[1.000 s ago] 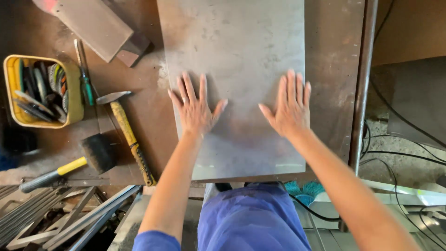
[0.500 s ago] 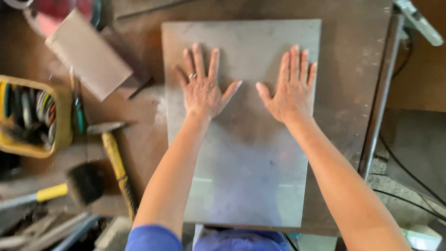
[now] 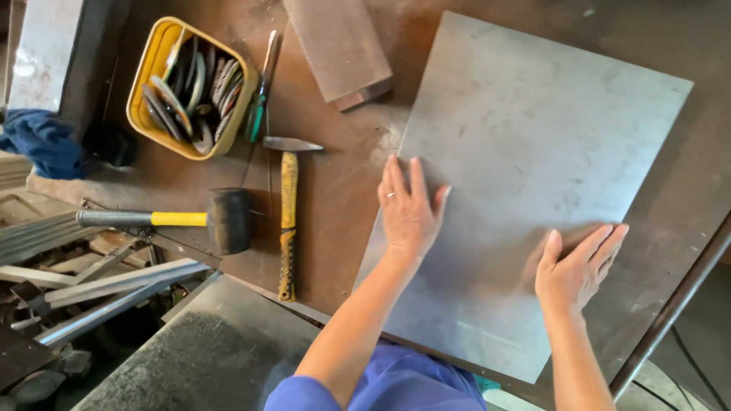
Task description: The person tack welds a flat metal sheet panel on a workbench. They position the panel, hold a hammer and a steel block against the sheet, and use an arc welding electrode holder to strike arcs and deposit tack welds along the panel edges, then lift and turn the panel to weld other sides.
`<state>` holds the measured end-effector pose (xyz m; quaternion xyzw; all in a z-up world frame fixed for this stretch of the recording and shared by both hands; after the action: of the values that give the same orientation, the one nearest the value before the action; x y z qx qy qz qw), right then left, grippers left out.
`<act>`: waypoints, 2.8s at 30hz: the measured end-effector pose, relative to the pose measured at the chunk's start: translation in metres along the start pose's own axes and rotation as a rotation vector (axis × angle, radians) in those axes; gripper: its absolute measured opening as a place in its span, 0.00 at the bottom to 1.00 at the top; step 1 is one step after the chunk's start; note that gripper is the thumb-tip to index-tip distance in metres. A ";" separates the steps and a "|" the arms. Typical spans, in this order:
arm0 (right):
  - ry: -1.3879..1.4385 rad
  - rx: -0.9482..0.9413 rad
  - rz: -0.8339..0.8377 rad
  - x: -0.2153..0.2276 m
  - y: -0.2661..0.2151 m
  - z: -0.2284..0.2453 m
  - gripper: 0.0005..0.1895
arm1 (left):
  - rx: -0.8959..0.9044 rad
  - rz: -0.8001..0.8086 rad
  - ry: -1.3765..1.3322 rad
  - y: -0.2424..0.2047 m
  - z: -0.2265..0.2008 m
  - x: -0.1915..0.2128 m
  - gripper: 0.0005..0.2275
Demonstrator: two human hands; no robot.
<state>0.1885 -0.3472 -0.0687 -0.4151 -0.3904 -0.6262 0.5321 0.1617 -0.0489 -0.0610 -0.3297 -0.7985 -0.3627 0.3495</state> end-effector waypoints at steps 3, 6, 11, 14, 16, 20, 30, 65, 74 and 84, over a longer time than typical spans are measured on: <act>-0.099 -0.026 -0.047 -0.014 0.001 -0.013 0.46 | -0.010 0.005 -0.044 0.016 -0.010 -0.006 0.32; -0.146 -0.110 -0.063 -0.012 0.015 0.005 0.44 | -0.002 0.003 -0.073 0.034 -0.014 -0.020 0.31; -0.124 -0.140 -0.068 -0.012 0.000 0.031 0.42 | -0.052 -0.005 -0.052 0.029 0.000 -0.015 0.31; -0.221 -0.237 -0.050 -0.016 -0.017 0.023 0.43 | -0.090 -0.034 -0.053 0.021 0.005 -0.008 0.30; -0.238 -0.266 -0.068 -0.008 -0.029 0.018 0.42 | -0.056 0.034 -0.060 0.014 0.002 -0.003 0.31; -0.212 -0.242 -0.115 -0.019 -0.045 0.021 0.42 | -0.126 -0.035 -0.145 0.020 0.015 -0.004 0.30; -0.209 -0.174 -0.145 -0.009 -0.046 0.018 0.40 | -0.079 0.110 -0.047 0.022 0.004 -0.004 0.32; 0.669 0.115 0.313 0.070 -0.164 0.180 0.29 | 0.669 0.381 -1.077 -0.022 0.020 0.156 0.13; 0.492 -0.393 -0.063 0.126 -0.159 0.033 0.11 | -0.424 0.476 -0.602 -0.050 -0.120 0.035 0.08; 0.366 -0.353 -0.141 0.112 -0.130 -0.024 0.17 | -0.461 0.681 0.158 0.010 -0.167 -0.089 0.39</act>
<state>0.0477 -0.3912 0.0213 -0.3532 -0.2003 -0.7848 0.4682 0.2709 -0.2027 -0.0464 -0.6156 -0.5126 -0.4199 0.4265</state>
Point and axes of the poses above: each hand's wrist, its own y-axis towards the middle knuckle, its own x-axis out of the back of the hand, z = x × y, the point moved 4 cm from there along y, towards the middle knuckle, and after that the axes turned 13 degrees about -z, right-handed, at the moved point
